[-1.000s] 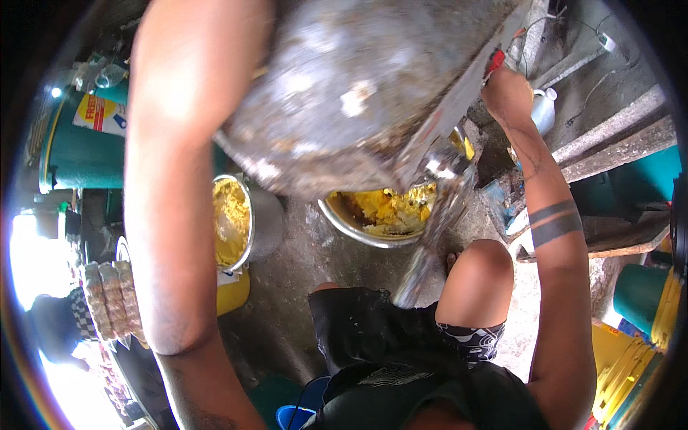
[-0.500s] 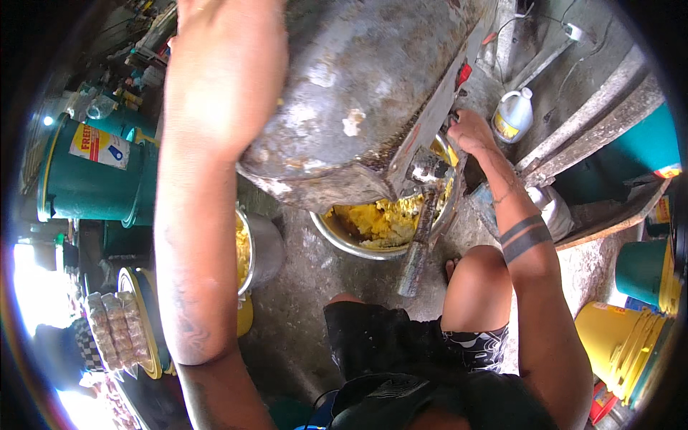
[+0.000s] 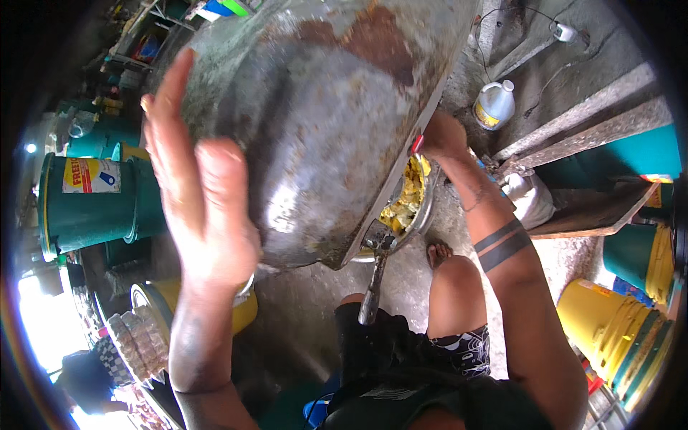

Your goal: The person prepares dough by scooping ingredients from a mixer into a bowl, rinsing the bowl with water from a bucket, and then returning the mixture to the mixer.

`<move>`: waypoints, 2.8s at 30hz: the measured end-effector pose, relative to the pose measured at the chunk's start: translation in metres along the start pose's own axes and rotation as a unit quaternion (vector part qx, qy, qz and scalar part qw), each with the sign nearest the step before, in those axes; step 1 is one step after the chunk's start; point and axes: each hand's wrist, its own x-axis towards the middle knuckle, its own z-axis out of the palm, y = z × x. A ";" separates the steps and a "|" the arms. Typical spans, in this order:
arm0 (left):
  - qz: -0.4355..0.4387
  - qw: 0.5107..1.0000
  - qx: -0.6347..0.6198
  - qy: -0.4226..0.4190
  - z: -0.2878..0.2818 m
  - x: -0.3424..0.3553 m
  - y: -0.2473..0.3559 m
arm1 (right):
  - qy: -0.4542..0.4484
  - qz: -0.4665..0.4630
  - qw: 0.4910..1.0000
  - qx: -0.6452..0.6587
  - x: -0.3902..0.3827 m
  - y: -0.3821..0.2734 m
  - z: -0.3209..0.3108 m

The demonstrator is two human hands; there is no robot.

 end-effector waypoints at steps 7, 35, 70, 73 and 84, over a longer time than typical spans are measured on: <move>-0.331 0.917 -0.225 -0.015 -0.008 0.022 0.008 | -0.054 -0.008 0.998 0.011 -0.001 -0.011 -0.065; -0.165 0.954 -0.032 -0.250 -0.001 0.040 -0.001 | 0.241 -0.039 0.962 0.126 0.001 0.000 -0.012; -0.318 0.921 -0.099 -0.200 0.013 0.047 0.039 | 0.001 0.296 0.931 0.213 0.081 0.010 -0.085; -0.065 0.944 0.149 -0.289 0.008 0.045 0.028 | -0.086 0.181 0.976 0.082 0.083 0.035 -0.053; -0.291 0.932 -0.025 -0.214 0.012 0.053 0.033 | -0.166 0.167 0.968 0.082 0.058 0.035 -0.024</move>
